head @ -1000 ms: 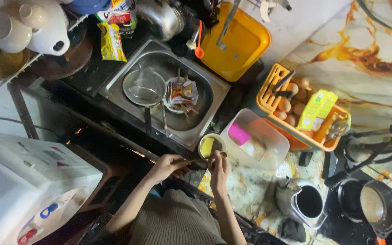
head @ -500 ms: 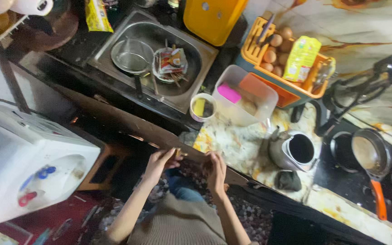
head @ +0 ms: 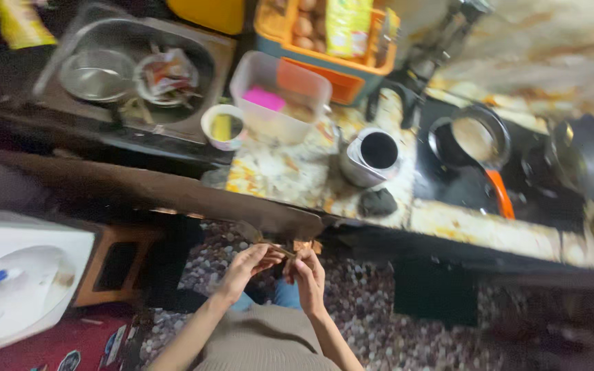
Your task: The person mixes a crumbly food mixture in a small bowl using a fork. They briefly move a strainer to the sink, then return to continue mixing the contents of the bowl.
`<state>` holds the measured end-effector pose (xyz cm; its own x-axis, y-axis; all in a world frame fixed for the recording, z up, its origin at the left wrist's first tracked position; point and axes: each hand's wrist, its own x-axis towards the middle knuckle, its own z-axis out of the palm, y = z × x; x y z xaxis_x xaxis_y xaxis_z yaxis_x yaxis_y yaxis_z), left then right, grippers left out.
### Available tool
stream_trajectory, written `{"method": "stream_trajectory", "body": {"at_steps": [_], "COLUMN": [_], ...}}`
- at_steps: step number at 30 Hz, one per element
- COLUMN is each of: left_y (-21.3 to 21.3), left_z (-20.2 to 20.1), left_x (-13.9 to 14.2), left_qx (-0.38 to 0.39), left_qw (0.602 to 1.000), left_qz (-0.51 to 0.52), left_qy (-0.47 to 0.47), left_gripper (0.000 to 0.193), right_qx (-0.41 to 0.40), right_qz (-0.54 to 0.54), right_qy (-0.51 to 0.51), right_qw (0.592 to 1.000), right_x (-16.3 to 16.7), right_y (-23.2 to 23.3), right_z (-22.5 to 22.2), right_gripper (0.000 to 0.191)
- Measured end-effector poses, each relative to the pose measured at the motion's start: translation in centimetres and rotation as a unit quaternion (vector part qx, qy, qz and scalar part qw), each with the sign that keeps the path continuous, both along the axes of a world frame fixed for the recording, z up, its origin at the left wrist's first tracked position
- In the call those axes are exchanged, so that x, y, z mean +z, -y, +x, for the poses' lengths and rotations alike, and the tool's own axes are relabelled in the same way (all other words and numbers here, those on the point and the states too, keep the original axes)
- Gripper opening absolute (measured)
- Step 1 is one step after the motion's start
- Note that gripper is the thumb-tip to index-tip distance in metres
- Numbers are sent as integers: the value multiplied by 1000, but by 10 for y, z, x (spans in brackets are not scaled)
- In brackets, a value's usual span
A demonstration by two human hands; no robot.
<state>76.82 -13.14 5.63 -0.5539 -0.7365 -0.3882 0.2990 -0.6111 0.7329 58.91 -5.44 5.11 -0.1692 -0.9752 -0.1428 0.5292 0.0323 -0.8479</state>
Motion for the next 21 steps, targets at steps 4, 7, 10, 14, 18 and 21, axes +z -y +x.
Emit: {"method": "stream_trajectory", "body": {"at_steps": [4, 7, 10, 14, 18, 21], "left_y": [-2, -7, -19, -43, -55, -62], "left_z": [-45, -83, -126, -176, -225, -253], "left_x": [2, 1, 2, 6, 7, 3], "left_qx": [-60, -96, -129, -165, -224, -281], "left_qw": [997, 989, 985, 982, 972, 957], "left_qz": [10, 53, 62, 77, 48, -60], "left_qy": [-55, -99, -98, -56, -44, -38], "left_gripper": [38, 30, 25, 26, 26, 28], "right_qx": [-67, -97, -111, -110, -125, -141], "right_qz": [-4, -4, -12, -6, -1, 41], "right_qy": [-93, -103, -155, -190, -234, -189], "right_qw": [993, 990, 982, 976, 964, 971], "right_x": [-2, 1, 5, 10, 17, 20], "right_y": [-17, -32, -54, -89, -121, -139], "right_z": [-16, -39, -68, -104, -136, -149], "right_gripper": [15, 15, 16, 16, 15, 15]}}
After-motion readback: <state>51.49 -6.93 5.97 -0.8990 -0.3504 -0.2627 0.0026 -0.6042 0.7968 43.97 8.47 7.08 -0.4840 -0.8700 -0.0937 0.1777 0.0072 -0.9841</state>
